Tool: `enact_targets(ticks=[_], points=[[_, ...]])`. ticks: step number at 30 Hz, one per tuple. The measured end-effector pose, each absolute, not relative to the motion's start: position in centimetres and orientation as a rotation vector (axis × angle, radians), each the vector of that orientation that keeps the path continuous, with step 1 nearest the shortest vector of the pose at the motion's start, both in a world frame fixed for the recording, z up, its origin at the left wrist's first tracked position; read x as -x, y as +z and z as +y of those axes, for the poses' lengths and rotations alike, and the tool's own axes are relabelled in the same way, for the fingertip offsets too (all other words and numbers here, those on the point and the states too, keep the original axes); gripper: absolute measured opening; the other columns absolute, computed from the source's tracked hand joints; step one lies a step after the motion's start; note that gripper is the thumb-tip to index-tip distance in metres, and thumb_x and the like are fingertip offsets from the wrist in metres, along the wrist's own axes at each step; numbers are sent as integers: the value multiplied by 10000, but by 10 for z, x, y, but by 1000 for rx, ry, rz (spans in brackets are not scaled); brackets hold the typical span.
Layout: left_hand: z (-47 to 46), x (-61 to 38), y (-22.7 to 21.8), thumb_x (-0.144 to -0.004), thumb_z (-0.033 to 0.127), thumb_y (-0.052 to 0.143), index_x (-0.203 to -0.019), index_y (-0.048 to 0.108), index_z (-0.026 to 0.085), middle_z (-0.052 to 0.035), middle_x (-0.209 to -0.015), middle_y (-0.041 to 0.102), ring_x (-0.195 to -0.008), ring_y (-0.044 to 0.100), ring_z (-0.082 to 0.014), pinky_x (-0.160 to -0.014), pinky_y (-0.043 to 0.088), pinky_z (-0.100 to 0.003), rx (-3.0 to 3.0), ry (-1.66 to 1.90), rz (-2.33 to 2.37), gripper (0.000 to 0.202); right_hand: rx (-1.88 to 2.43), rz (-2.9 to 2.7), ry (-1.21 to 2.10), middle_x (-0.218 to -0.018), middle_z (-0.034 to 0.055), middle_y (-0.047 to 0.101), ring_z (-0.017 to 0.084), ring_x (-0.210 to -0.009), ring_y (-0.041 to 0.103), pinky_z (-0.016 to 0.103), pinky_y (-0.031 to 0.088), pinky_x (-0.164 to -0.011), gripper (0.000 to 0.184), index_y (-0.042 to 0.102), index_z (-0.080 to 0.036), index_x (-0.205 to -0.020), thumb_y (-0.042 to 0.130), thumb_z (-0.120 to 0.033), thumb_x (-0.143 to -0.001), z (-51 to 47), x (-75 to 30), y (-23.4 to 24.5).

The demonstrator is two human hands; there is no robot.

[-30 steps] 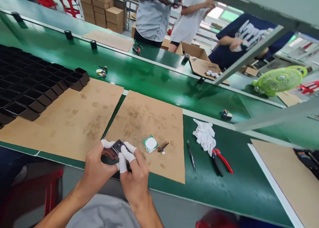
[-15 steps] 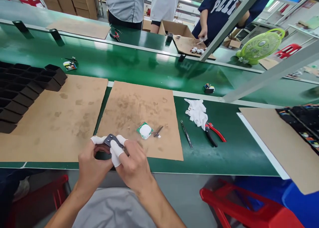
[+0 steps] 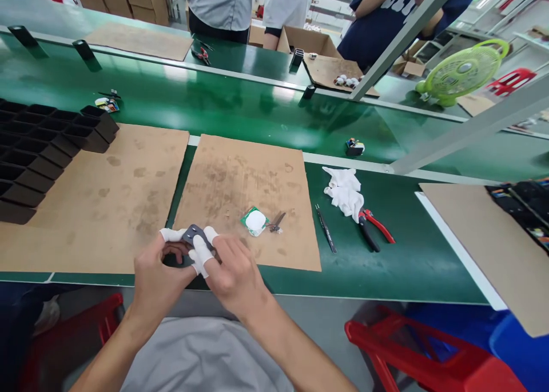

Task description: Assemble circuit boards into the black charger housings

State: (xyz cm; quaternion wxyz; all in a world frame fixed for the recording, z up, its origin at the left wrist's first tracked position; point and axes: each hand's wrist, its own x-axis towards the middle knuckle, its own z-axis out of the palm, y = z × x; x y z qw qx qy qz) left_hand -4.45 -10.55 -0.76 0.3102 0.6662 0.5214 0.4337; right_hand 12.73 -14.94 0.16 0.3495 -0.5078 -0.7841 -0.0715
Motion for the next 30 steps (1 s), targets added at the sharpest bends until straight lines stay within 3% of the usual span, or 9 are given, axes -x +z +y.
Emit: enact_targets(ticks=[4, 8, 13, 16, 20, 23, 28, 30], points=[[-106, 42, -18, -740, 201, 731, -979, 671, 234, 32, -785, 697, -668, 668, -176, -652, 558, -294, -1758, 1136, 1406, 249, 1316, -2016, -92, -1210, 184, 798, 275, -1067, 835, 379, 725, -845, 288, 744, -165, -1423, 692, -177, -1139, -145, -130, -7], [-107, 47, -12, -804, 208, 779, -1144, 700, 223, 8, -893, 734, -763, 725, -185, -745, 622, -308, -1740, 1148, 1312, 349, 1317, -1970, 0, -1296, 162, 777, 246, -1166, 836, 334, 737, -891, 402, 702, -236, -1527, 673, -133, -1139, -145, -133, 2], [-111, 71, -19, -916, 298, 863, -1342, 672, 230, -63, -1146, 795, -964, 783, -214, -896, 667, -342, -1699, 1142, 1264, 473, 1332, -1795, 7, -1403, 158, 755, 278, -1272, 818, 403, 730, -1048, 608, 659, -309, -1619, 749, -67, -1069, -157, -129, 6], [-115, 78, -30, -1010, 273, 798, -1341, 672, 236, -70, -1175, 793, -976, 793, -208, -951, 663, -362, -1640, 1290, 1316, 356, 1428, -1760, 61, -1300, 166, 758, 286, -1204, 838, 401, 751, -967, 467, 720, -281, -1533, 700, -94, -1106, -160, -123, -5], [-116, 78, -36, -1036, 305, 791, -1319, 695, 244, -59, -1149, 799, -980, 797, -218, -979, 642, -385, -1654, 1287, 1370, 305, 1465, -1759, 91, -1224, 154, 765, 288, -1154, 847, 397, 756, -921, 341, 769, -258, -1436, 696, -137, -1126, -156, -121, -13], [-115, 77, -35, -1035, 320, 798, -1314, 705, 243, -56, -1146, 806, -994, 795, -224, -988, 633, -388, -1653, 1290, 1379, 304, 1440, -1742, 56, -1221, 139, 778, 269, -1146, 846, 381, 748, -937, 400, 747, -286, -1480, 710, -120, -1118, -156, -119, -3], [-114, 78, -36, -1057, 316, 779, -1306, 713, 242, -48, -1123, 810, -1006, 801, -215, -966, 638, -357, -1574, 1360, 1337, 268, 1400, -1597, 15, -1352, 140, 784, 253, -1178, 842, 364, 723, -1007, 645, 671, -337, -1617, 754, -26, -1058, -167, -108, 17], [-115, 77, -37, -1069, 319, 763, -1315, 712, 244, -46, -1122, 811, -1005, 798, -215, -963, 638, -358, -1566, 1379, 1330, 262, 1425, -1592, 62, -1325, 141, 792, 261, -1163, 848, 360, 721, -986, 620, 702, -336, -1599, 746, -31, -1060, -170, -105, 13]])
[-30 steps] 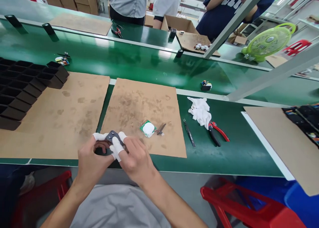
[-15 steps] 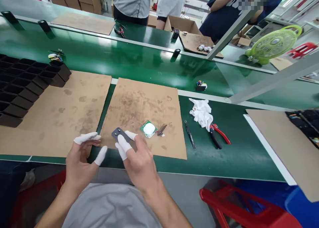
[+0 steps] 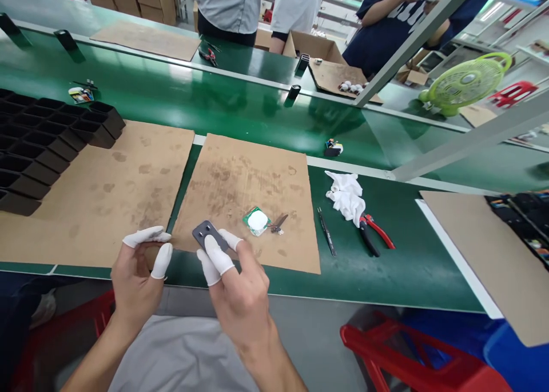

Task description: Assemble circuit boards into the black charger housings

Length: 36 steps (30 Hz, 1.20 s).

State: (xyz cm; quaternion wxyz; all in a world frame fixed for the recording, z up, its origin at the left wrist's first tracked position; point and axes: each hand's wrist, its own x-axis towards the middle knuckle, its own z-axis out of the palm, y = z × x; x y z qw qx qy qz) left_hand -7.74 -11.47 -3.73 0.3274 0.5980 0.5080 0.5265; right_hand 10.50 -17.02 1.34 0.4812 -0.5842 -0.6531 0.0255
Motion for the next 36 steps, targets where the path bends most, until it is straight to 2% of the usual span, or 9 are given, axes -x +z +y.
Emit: enact_targets(ticks=[5, 10, 13, 16, 22, 27, 30, 32, 36], points=[[-116, 78, -38, -1056, 312, 777, -1329, 711, 239, -56, -1136, 808, -1022, 787, -229, -974, 627, -382, -1649, 1354, 1361, 289, 1497, -1508, 328, -1214, 142, 806, 307, -1157, 844, 415, 714, -942, 409, 847, -338, -1413, 744, -128, -1077, -168, -105, -10], [-117, 78, -38, -1078, 307, 742, -1331, 709, 240, -62, -1141, 801, -1036, 781, -232, -981, 626, -390, -1641, 1335, 1364, 264, 1457, -1252, 419, -1152, 101, 854, 247, -1052, 853, 368, 723, -920, 228, 883, -296, -1287, 784, -264, -1084, -162, -103, -9], [-119, 78, -40, -1079, 311, 742, -1331, 712, 238, -58, -1121, 803, -1032, 784, -237, -980, 625, -394, -1622, 1358, 1367, 265, 1385, -871, 638, -1167, 75, 876, 216, -1098, 857, 347, 734, -942, 296, 811, -285, -1401, 676, -413, -1170, -161, -103, 3], [-120, 78, -43, -1063, 316, 767, -1341, 715, 233, -64, -1127, 809, -1046, 787, -249, -1027, 606, -425, -1651, 1354, 1386, 294, 1092, -218, 1081, -1226, 38, 885, 199, -1162, 849, 316, 728, -1001, 333, 850, -304, -1311, 815, -530, -1068, -164, -104, 16], [-121, 78, -48, -1051, 332, 778, -1323, 720, 226, -73, -1114, 811, -1032, 782, -265, -1047, 591, -467, -1747, 1341, 1402, 297, 903, 148, 1265, -1209, 21, 897, 189, -1139, 862, 291, 730, -1013, 323, 886, -298, -1207, 971, -450, -934, -165, -105, 24], [-122, 76, -47, -1057, 338, 767, -1345, 707, 234, -70, -1124, 806, -1036, 786, -264, -1016, 609, -455, -1770, 1328, 1424, 313, 1103, -107, 1053, -1283, 37, 874, 221, -1215, 840, 335, 728, -1021, 422, 853, -317, -1317, 926, -545, -970, -167, -103, 23], [-122, 76, -46, -1054, 338, 767, -1348, 700, 245, -63, -1124, 799, -1028, 787, -262, -986, 622, -441, -1780, 1336, 1422, 315, 1300, -653, 554, -1292, 46, 866, 222, -1179, 844, 314, 724, -973, 364, 833, -353, -1382, 898, -333, -1025, -169, -106, 16], [-122, 75, -45, -1054, 321, 767, -1353, 696, 248, -63, -1125, 792, -1025, 781, -257, -977, 623, -433, -1795, 1345, 1403, 316, 1367, -1099, 258, -1304, 78, 845, 248, -1205, 833, 355, 719, -1000, 455, 802, -362, -1451, 838, -164, -1044, -169, -109, 10], [-121, 76, -43, -1058, 289, 760, -1366, 685, 248, -66, -1138, 776, -1021, 764, -251, -959, 613, -421, -1828, 1345, 1369, 319, 1589, -1639, 146, -1229, 147, 781, 285, -1126, 834, 367, 723, -868, 425, 760, -287, -1510, 669, -124, -1127, -163, -112, -2]])
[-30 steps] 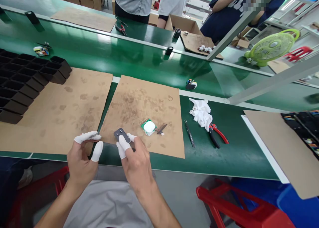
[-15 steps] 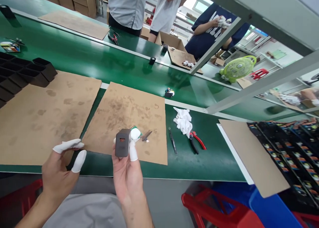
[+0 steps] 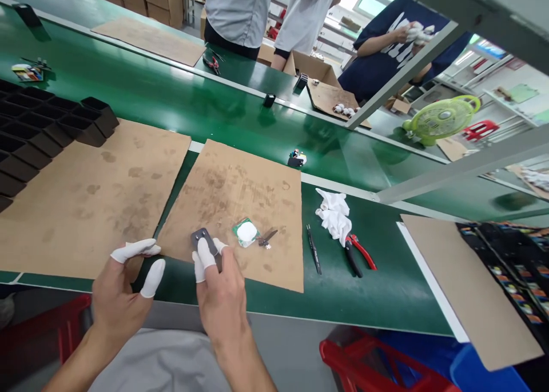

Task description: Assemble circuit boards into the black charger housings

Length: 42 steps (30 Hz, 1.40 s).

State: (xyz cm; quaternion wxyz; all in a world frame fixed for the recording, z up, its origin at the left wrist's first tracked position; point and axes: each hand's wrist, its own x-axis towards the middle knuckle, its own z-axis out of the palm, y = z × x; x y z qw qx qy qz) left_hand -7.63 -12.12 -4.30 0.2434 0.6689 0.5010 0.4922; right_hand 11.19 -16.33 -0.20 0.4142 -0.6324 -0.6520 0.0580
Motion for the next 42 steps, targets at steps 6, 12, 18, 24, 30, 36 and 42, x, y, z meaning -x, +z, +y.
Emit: enact_targets(ticks=[6, 12, 18, 24, 30, 36, 42], points=[[-117, 75, -31, -1104, 302, 687, -1287, 676, 247, -58, -1084, 744, -980, 720, -244, -862, 596, -377, -1947, 1271, 1352, 191, 1527, -1575, 306, -1269, 132, 742, 246, -1191, 803, 349, 705, -963, 368, 758, -275, -1471, 625, -155, -1150, -157, -114, 0], [-113, 70, -24, -1107, 278, 678, -1264, 660, 234, -33, -983, 702, -892, 673, -232, -800, 566, -347, -2073, 1267, 1314, 164, 1556, -1413, 476, -1266, 97, 809, 243, -1183, 799, 401, 670, -1080, 283, 747, -269, -1414, 667, -259, -1144, -154, -120, 6], [-112, 67, -27, -1095, 333, 706, -1345, 673, 234, -78, -1112, 785, -1022, 767, -287, -904, 638, -410, -2068, 1194, 1291, 271, 1542, -1324, 611, -1227, 98, 809, 249, -1145, 788, 404, 666, -1072, 269, 800, -271, -1379, 686, -322, -1142, -155, -126, 2], [-99, 54, -9, -1050, 318, 768, -1473, 680, 293, -103, -1358, 817, -1227, 814, -324, -1019, 696, -461, -1878, 920, 1112, 433, 1531, -1292, 826, -1163, 77, 791, 224, -1044, 773, 368, 683, -1012, 324, 803, -304, -1431, 713, -395, -1134, -156, -137, 11], [-79, 52, 5, -1020, 230, 755, -1250, 777, 304, -66, -1240, 858, -1105, 851, -275, -952, 733, -388, -1616, 797, 921, 243, 1483, -1319, 973, -1304, 96, 806, 247, -1216, 776, 398, 653, -1129, 358, 790, -301, -1460, 729, -429, -1131, -154, -151, 14], [-78, 58, 6, -1072, 258, 706, -1308, 784, 315, -71, -1303, 851, -1140, 853, -273, -984, 738, -391, -1625, 807, 903, 255, 1494, -1268, 1016, -1329, 103, 830, 249, -1162, 814, 409, 694, -1086, 366, 775, -283, -1459, 730, -443, -1133, -154, -149, 10], [-78, 59, 11, -1139, 318, 618, -1361, 788, 309, -87, -1308, 851, -1161, 848, -275, -994, 734, -400, -1662, 815, 909, 280, 1494, -1478, 759, -1357, 110, 824, 268, -1255, 816, 417, 724, -1059, 327, 766, -293, -1475, 659, -308, -1166, -156, -146, 12]])
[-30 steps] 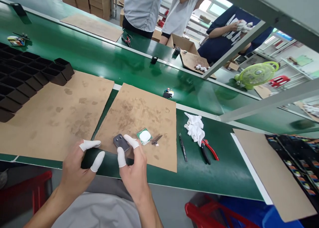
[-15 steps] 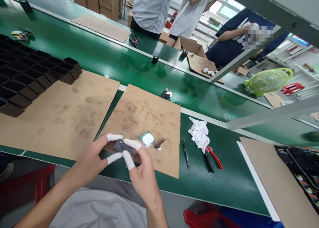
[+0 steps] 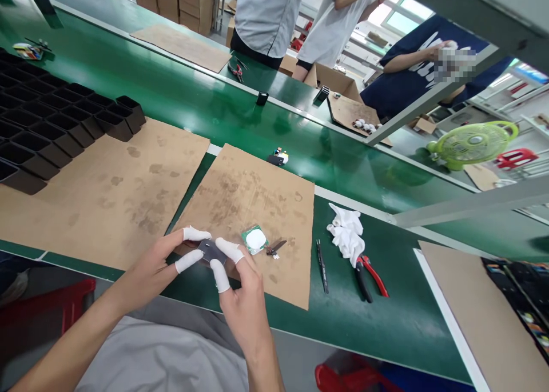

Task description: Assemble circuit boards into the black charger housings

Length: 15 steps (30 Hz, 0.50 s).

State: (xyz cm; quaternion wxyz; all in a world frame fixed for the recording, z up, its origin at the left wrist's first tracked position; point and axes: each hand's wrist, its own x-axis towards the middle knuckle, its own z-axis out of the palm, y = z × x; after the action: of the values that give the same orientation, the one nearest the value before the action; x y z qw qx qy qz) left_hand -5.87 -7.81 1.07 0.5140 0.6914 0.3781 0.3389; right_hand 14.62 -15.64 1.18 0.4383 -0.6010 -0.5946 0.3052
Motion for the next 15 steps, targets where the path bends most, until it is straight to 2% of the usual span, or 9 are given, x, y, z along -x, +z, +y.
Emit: enact_targets(ticks=[5, 9, 12, 15], points=[[-80, 58, 10, -1144, 326, 613, -1428, 762, 319, -91, -1335, 850, -1155, 851, -276, -1009, 732, -402, -1643, 835, 887, 321, 1460, -1738, 494, -1632, 143, 691, 289, -1519, 692, 475, 653, -1211, 562, 594, -326, -1692, 590, -131, -1164, -161, -147, 6], [-79, 58, 10, -1150, 305, 603, -1379, 784, 323, -76, -1315, 843, -1139, 840, -260, -972, 726, -369, -1640, 833, 843, 292, 1379, -1908, 343, -1572, 155, 730, 288, -1498, 705, 482, 670, -1174, 676, 497, -329, -1762, 592, -65, -1147, -159, -150, 5], [-79, 58, 8, -1157, 276, 590, -1373, 783, 321, -74, -1311, 829, -1156, 823, -252, -979, 712, -360, -1642, 836, 823, 293, 1281, -2001, 252, -1462, 164, 792, 318, -1469, 728, 501, 690, -1140, 672, 538, -300, -1738, 648, -60, -1120, -152, -156, 7], [-80, 59, 6, -1168, 275, 573, -1405, 766, 317, -80, -1340, 815, -1143, 818, -245, -992, 703, -365, -1648, 818, 821, 310, 1232, -1948, 332, -1468, 169, 795, 320, -1391, 781, 481, 715, -1092, 540, 697, -303, -1601, 695, -88, -1106, -146, -160, 8]])
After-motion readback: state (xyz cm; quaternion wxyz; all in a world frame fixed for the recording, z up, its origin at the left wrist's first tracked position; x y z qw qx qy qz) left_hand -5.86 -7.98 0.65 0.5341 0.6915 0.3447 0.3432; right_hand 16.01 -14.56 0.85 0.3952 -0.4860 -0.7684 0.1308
